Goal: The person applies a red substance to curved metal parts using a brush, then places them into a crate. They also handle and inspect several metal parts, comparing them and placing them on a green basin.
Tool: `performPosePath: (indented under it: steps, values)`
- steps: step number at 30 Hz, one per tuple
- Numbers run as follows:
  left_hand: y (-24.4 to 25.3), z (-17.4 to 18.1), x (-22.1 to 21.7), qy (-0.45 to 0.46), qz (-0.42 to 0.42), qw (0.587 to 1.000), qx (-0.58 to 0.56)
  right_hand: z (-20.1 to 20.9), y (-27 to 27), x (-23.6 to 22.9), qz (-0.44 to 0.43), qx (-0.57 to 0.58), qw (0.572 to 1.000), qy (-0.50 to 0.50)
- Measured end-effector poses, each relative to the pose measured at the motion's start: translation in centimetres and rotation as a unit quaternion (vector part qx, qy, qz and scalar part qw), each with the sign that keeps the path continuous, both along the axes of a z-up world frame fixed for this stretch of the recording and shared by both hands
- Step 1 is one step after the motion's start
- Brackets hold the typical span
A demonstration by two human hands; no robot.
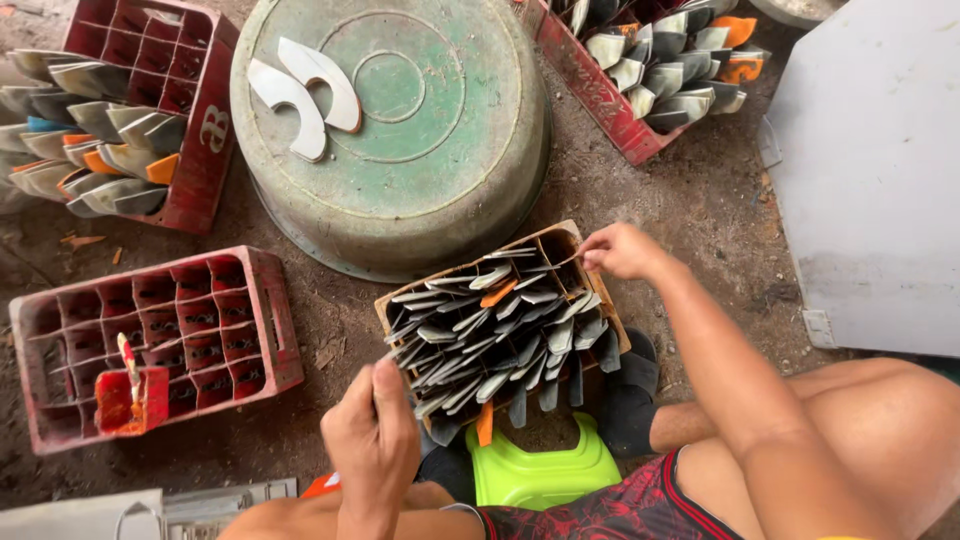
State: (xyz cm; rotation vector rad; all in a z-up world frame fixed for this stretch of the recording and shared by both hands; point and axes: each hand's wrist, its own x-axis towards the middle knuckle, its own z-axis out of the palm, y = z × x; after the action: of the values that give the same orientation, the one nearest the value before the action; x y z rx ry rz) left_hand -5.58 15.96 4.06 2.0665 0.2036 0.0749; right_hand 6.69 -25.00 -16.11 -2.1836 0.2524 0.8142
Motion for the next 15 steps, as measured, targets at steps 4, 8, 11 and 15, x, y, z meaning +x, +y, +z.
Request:
performPosePath:
  steps: [4,8,11,15]
  values:
    - [-1.6,-1.4,1.0,0.017,-0.083,0.993,0.079,-2.3,2.3,-0.2,0.013,0.004,0.995,-0.096]
    - [-3.6,-3.6,1.2,-0.026,-0.149,0.985,0.087,-2.4,1.7,-1.0,0.061,-0.052,0.997,-0.019]
    - [-4.9,-4.4,1.7,0.079,-0.145,0.968,0.191,-1.3,0.5,-1.6,0.124,-0.057,0.988,0.069]
    - [-6.0,-4.8,2.6,0.011,-0.141,0.958,0.251,-1.2,0.0,-4.4,0.186,-0.042,0.981,0.04]
